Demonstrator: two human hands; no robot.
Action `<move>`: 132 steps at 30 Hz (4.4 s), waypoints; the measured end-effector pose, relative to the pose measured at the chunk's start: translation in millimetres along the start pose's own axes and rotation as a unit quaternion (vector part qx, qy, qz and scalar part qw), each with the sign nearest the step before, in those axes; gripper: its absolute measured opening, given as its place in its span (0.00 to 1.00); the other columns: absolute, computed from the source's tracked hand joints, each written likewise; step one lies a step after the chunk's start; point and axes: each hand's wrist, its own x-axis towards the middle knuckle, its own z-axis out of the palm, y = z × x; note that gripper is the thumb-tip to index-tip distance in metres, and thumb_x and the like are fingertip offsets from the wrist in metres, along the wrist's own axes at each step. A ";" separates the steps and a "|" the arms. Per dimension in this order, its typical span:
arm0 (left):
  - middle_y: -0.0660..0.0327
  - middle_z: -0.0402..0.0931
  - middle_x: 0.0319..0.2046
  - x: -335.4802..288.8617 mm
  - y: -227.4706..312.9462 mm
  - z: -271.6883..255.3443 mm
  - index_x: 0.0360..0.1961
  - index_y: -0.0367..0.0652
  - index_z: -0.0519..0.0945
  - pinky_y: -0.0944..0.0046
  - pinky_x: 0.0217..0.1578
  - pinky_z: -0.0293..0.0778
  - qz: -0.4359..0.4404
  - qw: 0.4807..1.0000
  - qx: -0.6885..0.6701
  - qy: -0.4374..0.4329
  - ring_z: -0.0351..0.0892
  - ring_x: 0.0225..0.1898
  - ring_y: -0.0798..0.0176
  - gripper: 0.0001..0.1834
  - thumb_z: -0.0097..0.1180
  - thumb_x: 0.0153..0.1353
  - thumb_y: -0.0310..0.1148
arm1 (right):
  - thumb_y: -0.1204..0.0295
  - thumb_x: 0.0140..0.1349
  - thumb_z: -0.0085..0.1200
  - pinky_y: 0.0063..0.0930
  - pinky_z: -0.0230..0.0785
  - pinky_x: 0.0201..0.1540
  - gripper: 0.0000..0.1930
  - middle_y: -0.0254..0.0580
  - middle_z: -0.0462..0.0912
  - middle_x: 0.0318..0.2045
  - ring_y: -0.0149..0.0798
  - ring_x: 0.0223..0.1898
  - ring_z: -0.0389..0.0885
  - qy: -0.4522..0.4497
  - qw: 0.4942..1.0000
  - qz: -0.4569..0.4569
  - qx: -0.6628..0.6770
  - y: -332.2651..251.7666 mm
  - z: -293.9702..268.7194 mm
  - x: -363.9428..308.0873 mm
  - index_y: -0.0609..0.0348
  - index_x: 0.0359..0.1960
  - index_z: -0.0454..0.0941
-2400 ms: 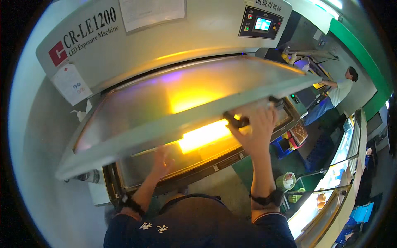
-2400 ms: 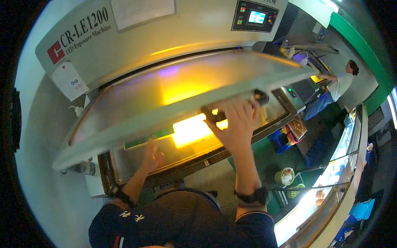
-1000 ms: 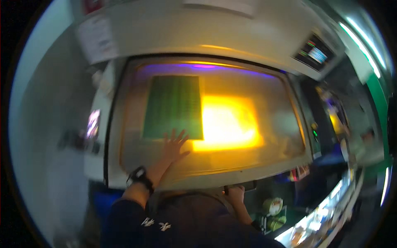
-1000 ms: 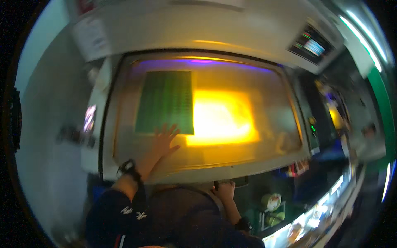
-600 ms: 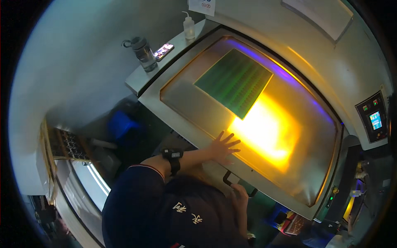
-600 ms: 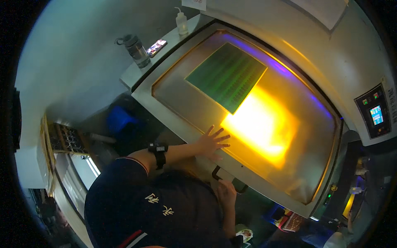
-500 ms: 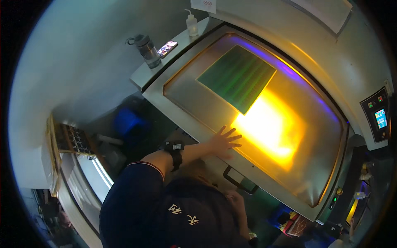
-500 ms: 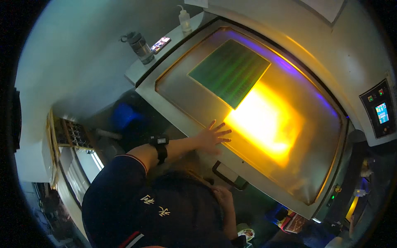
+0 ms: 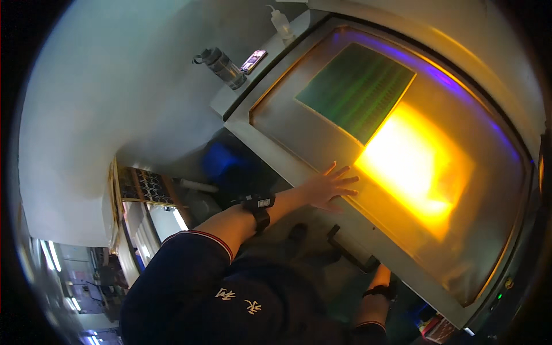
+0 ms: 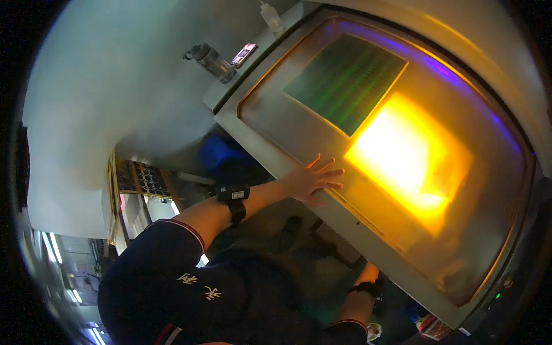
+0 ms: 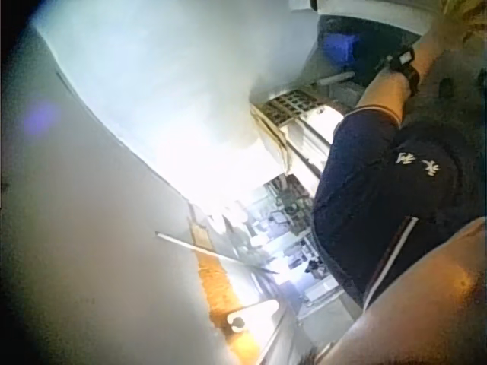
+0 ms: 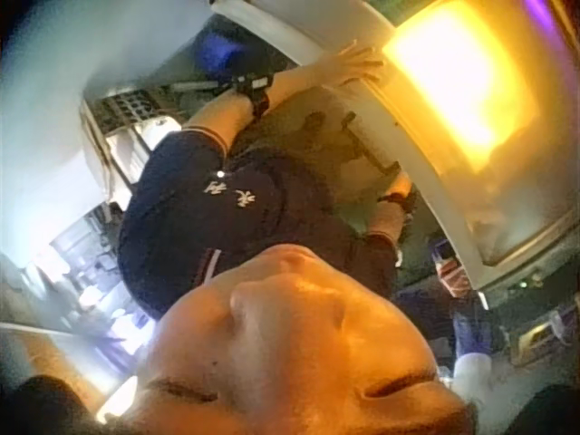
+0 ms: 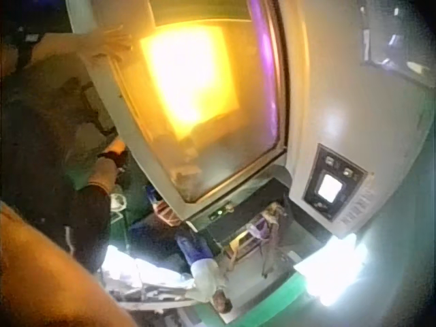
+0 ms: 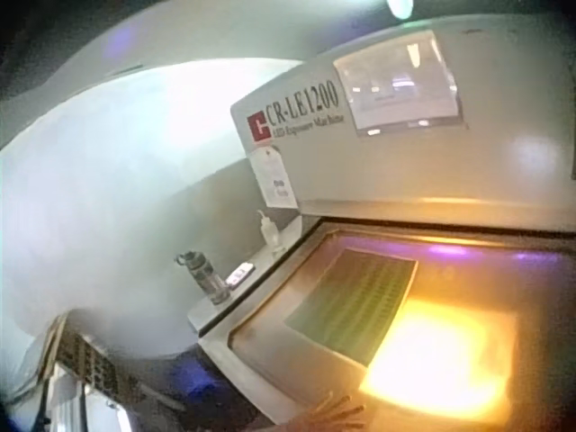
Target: Operating an exposure machine to process circuit boards or similar electronic components.
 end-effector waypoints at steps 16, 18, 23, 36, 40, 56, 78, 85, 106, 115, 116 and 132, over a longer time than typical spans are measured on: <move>0.58 0.48 0.76 -7.7 -8.1 3.5 0.70 0.59 0.67 0.25 0.68 0.36 0.001 0.997 -0.073 0.027 0.40 0.76 0.40 0.41 0.50 0.58 0.67 | 0.65 0.59 0.58 0.39 0.72 0.45 0.22 0.49 0.82 0.39 0.51 0.39 0.80 -0.049 0.980 0.133 0.139 -56.9 -0.6 -131.7 0.62 0.53 0.77; 0.57 0.48 0.76 -10.3 -11.1 5.6 0.69 0.57 0.68 0.24 0.68 0.36 0.004 0.995 -0.093 0.034 0.40 0.76 0.38 0.41 0.49 0.59 0.68 | 0.70 0.54 0.54 0.41 0.73 0.37 0.27 0.51 0.82 0.41 0.48 0.37 0.81 -0.083 0.909 0.244 0.328 -78.9 -5.5 -191.2 0.68 0.56 0.74; 0.56 0.48 0.76 -12.7 -19.4 4.0 0.68 0.56 0.69 0.24 0.68 0.34 0.013 0.989 -0.140 0.041 0.40 0.76 0.37 0.39 0.47 0.62 0.65 | 0.75 0.56 0.50 0.42 0.74 0.39 0.27 0.53 0.82 0.40 0.47 0.37 0.82 0.055 0.836 0.468 0.283 -129.4 5.2 -355.3 0.69 0.61 0.70; 0.50 0.41 0.76 -81.0 -70.7 -100.6 0.75 0.50 0.51 0.32 0.70 0.42 0.109 0.982 -0.152 -0.003 0.39 0.76 0.37 0.51 0.64 0.57 0.52 | 0.77 0.55 0.50 0.43 0.74 0.47 0.25 0.56 0.84 0.45 0.54 0.46 0.83 0.129 0.976 0.169 -0.054 -237.3 -171.5 -305.9 0.63 0.58 0.76; 0.53 0.42 0.76 -80.9 -90.9 -95.9 0.75 0.52 0.53 0.31 0.69 0.46 0.141 0.988 -0.067 0.020 0.44 0.74 0.38 0.55 0.68 0.50 0.54 | 0.81 0.51 0.52 0.40 0.75 0.49 0.23 0.45 0.85 0.47 0.50 0.47 0.84 0.064 0.969 -0.170 -0.168 -353.6 -238.5 -178.9 0.49 0.50 0.82; 0.61 0.81 0.52 -19.9 -244.7 -147.9 0.68 0.60 0.68 0.41 0.52 0.73 -0.134 0.976 0.045 -0.168 0.80 0.51 0.41 0.35 0.58 0.56 0.32 | 0.85 0.57 0.45 0.42 0.67 0.64 0.31 0.44 0.75 0.61 0.51 0.61 0.71 -0.001 0.942 -0.329 -0.064 -402.8 -134.3 71.8 0.47 0.64 0.71; 0.53 0.81 0.50 344.7 -570.4 -125.8 0.65 0.63 0.69 0.45 0.53 0.75 -0.087 0.992 0.081 0.034 0.79 0.54 0.47 0.31 0.56 0.60 0.31 | 0.90 0.50 0.44 0.39 0.61 0.69 0.43 0.43 0.68 0.68 0.51 0.69 0.64 0.005 0.948 -0.281 -0.149 -500.2 -106.8 583.4 0.38 0.69 0.65; 0.56 0.77 0.57 274.2 -492.1 -128.5 0.67 0.68 0.67 0.41 0.56 0.72 -0.149 0.979 0.109 0.090 0.71 0.63 0.48 0.36 0.53 0.58 0.24 | 0.84 0.52 0.51 0.45 0.59 0.69 0.34 0.45 0.73 0.63 0.50 0.66 0.67 0.098 0.918 -0.326 -0.201 -480.7 -107.0 453.0 0.48 0.65 0.69; 0.64 0.60 0.72 -40.0 -184.4 -102.9 0.73 0.56 0.59 0.27 0.66 0.51 -0.094 0.972 0.038 -0.212 0.56 0.70 0.34 0.41 0.59 0.57 0.32 | 0.73 0.56 0.56 0.44 0.63 0.67 0.32 0.43 0.72 0.63 0.48 0.65 0.69 -0.038 0.947 -0.294 -0.127 -346.7 -151.1 10.0 0.43 0.66 0.69; 0.53 0.67 0.66 254.7 -324.7 -135.6 0.73 0.61 0.56 0.24 0.64 0.54 -0.155 0.973 0.037 -0.169 0.59 0.69 0.38 0.43 0.52 0.57 0.20 | 0.84 0.53 0.44 0.43 0.55 0.71 0.38 0.44 0.66 0.69 0.51 0.70 0.61 -0.058 0.938 -0.286 -0.189 -366.3 -172.6 344.3 0.42 0.70 0.64; 0.53 0.67 0.66 276.7 -348.9 -133.1 0.73 0.61 0.56 0.24 0.64 0.54 -0.154 0.972 0.038 -0.174 0.59 0.69 0.38 0.43 0.52 0.57 0.20 | 0.85 0.53 0.44 0.43 0.53 0.72 0.39 0.44 0.65 0.70 0.51 0.70 0.61 -0.040 0.940 -0.291 -0.172 -373.3 -173.1 377.6 0.42 0.70 0.63; 0.50 0.77 0.54 434.0 -453.1 -123.1 0.67 0.59 0.68 0.41 0.53 0.73 -0.083 0.991 0.096 0.039 0.75 0.58 0.41 0.38 0.57 0.54 0.20 | 0.84 0.55 0.47 0.42 0.51 0.73 0.37 0.48 0.68 0.67 0.50 0.71 0.61 0.082 0.903 -0.367 -0.209 -375.7 -165.3 577.9 0.44 0.69 0.65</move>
